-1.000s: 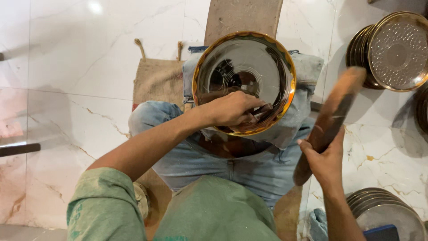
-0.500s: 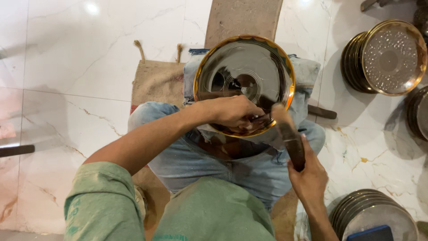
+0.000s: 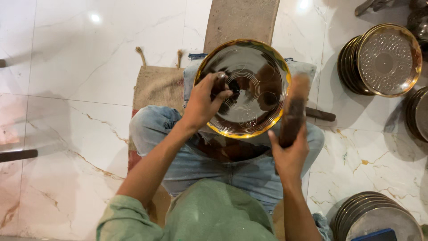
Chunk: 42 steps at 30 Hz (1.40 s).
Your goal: The person sits cross-legged on the floor with a brass plate resting on their lap. They hold a small punch against the plate's surface with one hand and strike it with a wooden mallet held in the other hand, repeatedly repositioning the punch to emboss a decorative pattern into the metal.
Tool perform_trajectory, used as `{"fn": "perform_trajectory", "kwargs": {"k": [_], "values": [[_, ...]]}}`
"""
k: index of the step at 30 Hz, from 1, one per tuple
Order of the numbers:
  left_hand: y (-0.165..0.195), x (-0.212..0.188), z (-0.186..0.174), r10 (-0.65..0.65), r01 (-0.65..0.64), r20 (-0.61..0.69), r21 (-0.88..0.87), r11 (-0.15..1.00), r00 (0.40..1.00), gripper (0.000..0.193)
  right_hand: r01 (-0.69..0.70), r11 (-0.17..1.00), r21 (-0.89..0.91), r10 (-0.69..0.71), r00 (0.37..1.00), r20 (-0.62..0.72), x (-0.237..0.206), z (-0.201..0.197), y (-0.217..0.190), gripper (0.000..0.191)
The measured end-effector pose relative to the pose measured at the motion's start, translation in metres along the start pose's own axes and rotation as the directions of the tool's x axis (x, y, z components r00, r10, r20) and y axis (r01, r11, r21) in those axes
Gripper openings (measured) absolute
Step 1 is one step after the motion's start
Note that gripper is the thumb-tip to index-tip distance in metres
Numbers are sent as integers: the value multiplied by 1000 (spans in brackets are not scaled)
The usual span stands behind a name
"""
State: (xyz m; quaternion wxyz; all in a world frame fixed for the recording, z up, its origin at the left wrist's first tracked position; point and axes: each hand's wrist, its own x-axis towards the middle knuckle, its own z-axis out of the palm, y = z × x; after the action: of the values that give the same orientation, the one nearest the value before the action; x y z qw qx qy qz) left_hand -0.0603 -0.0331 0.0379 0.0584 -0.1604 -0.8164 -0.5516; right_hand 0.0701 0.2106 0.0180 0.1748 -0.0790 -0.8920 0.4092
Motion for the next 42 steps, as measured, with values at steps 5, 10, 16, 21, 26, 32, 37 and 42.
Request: {"fn": "perform_trajectory", "kwargs": {"k": [5, 10, 16, 21, 26, 32, 37, 42], "values": [[7, -22, 12, -119, 113, -76, -89, 990, 990, 27, 28, 994, -108, -21, 998, 60, 43, 0, -2, 89], [10, -2, 20, -39, 40, 113, -8, 999, 993, 31, 151, 985, 80, -141, 983, -116, 39, -36, 1, 83], [0, 47, 55, 208, -274, 564, 34, 961, 799, 58, -93, 896, 434, 104, 995, -3, 39, -48, 24, 92], [-13, 57, 61, 169, -287, 678, 65, 956, 716, 57, -264, 844, 467, 238, 964, 116, 48, -77, 47, 102], [-13, 55, 62, 205, -322, 696, 40, 946, 688, 55, 19, 980, -199, 24, 977, 212, 50, -80, 39, 98], [-6, 67, 64, 236, -291, 794, -78, 953, 560, 56, -71, 979, -192, 93, 990, 108, 9, -61, 33, 88], [-2, 76, 65, 295, -419, 865, -111, 901, 407, 56, -362, 925, 111, 364, 931, 6, -38, -43, 56, 82], [-3, 77, 63, 384, -447, 837, -193, 873, 390, 55, -410, 912, -22, 410, 912, 2, -43, -38, 56, 66]]}}
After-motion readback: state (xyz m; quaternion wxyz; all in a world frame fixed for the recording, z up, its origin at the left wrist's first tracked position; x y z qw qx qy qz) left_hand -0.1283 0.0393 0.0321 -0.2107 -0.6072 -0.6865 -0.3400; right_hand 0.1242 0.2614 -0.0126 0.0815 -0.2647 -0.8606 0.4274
